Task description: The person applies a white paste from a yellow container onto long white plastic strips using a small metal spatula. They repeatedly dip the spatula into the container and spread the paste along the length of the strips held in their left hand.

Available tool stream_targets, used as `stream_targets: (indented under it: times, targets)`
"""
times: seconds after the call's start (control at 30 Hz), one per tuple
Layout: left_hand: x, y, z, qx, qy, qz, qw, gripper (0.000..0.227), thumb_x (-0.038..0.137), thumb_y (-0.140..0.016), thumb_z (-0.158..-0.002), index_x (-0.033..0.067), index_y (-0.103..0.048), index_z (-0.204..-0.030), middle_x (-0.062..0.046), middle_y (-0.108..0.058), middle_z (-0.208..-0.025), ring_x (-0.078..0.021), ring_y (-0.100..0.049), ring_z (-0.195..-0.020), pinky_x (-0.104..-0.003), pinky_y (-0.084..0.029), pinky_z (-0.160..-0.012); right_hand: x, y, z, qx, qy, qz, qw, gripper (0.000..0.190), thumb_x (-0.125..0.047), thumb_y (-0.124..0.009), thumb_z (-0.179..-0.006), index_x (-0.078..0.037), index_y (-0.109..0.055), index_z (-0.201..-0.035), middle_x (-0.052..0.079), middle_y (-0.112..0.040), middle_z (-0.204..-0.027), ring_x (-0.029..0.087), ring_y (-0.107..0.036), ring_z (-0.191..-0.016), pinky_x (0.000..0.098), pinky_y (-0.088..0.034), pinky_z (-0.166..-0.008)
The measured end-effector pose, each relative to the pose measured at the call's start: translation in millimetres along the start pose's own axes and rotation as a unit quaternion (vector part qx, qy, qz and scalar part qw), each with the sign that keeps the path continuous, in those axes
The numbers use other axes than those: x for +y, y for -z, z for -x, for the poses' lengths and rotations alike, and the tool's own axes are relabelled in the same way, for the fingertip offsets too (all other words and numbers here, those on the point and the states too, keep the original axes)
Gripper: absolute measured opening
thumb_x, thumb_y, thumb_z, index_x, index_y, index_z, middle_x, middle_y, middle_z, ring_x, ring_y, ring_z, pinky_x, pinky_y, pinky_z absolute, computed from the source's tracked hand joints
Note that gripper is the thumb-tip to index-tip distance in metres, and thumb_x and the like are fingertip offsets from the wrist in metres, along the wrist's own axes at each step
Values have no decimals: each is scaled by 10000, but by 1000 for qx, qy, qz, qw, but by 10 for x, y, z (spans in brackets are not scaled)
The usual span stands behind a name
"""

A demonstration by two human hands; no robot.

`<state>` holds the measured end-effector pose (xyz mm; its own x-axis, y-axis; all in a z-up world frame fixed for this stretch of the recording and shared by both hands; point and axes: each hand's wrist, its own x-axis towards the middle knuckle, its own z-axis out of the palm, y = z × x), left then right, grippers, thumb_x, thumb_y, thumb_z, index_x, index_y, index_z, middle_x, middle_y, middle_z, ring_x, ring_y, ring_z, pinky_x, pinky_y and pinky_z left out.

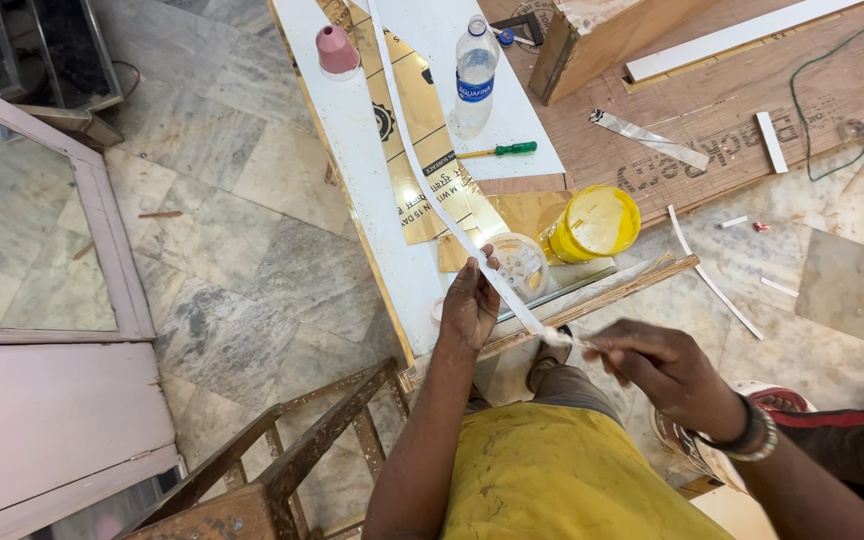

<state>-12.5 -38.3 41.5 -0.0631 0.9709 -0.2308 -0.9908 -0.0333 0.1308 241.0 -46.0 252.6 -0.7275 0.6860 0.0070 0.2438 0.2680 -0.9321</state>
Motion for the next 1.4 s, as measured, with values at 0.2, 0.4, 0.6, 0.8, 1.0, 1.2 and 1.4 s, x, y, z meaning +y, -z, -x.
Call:
stream_targets:
  times: [0.2, 0.4, 0.6, 0.8, 1.0, 1.2, 1.4]
  targets:
    - [-72, 89, 81, -48, 1, -22, 999, 422, 230, -642, -1065, -25, -577, -1396, -84, -722, -1089, -94, -705, -851, -206, -618, -763, 74, -280, -236, 40, -16, 114, 993, 287, -42, -653, -932, -30, -735, -1206, 118, -715, -908, 181, -659, -714, 299, -538, -655]
    - [-34, 91, 38, -19, 0, 3, 1000, 445, 239, -630, -1047, -29, -557, -1394, -95, -717, -1079, -112, -713, -887, -222, -619, -741, -73, -339, -129, 18, 11, 163, 986, 362, 26, -662, -829, -47, -744, -1174, 121, -738, -1026, 246, -734, -914, 324, -589, -788]
    - [-38, 30, 27, -43, -19, 17, 999, 439, 247, -630, -1062, -41, -554, -1384, -100, -708, -1074, -118, -714, -853, -228, -623, -737, -243, -165, 109, -21, -10, 170, 985, 356, 25, -659, -821, -55, -755, -1153, 117, -748, -1017, 238, -747, -898, 311, -593, -778]
    - [-42, -61, 101, -45, -6, 7, 999, 448, 243, -648, -1047, -29, -565, -1393, -81, -702, -1070, -90, -693, -828, -212, -621, -742, -420, 35, 67, 30, 24, 163, 986, 326, 15, -632, -868, -70, -730, -1167, 115, -752, -1061, 223, -728, -911, 297, -594, -779]
    - [-73, -73, 99, -33, -5, -12, 999, 439, 251, -653, -1037, -16, -569, -1375, -78, -706, -1057, -101, -702, -817, -222, -619, -727, -303, -22, -427, 11, 41, 265, 963, 354, -6, -668, -869, -98, -734, -1204, 104, -723, -1049, 255, -696, -944, 346, -566, -810]
    - [-75, -94, 96, -40, -4, -28, 999, 453, 251, -649, -1049, -25, -574, -1401, -73, -717, -1057, -90, -702, -798, -218, -607, -682, -321, -201, -581, -19, 74, 338, 938, 374, -22, -699, -841, -138, -748, -1193, 82, -725, -1041, 283, -671, -948, 405, -522, -820]
    - [-60, -149, 148, -32, 1, -34, 999, 477, 283, -640, -1025, -9, -567, -1395, -59, -719, -1027, -79, -688, -773, -223, -602, -689, -374, -279, -541, -84, 84, 264, 957, 404, 7, -674, -821, -115, -735, -1201, 81, -728, -1064, 265, -679, -962, 395, -533, -830]
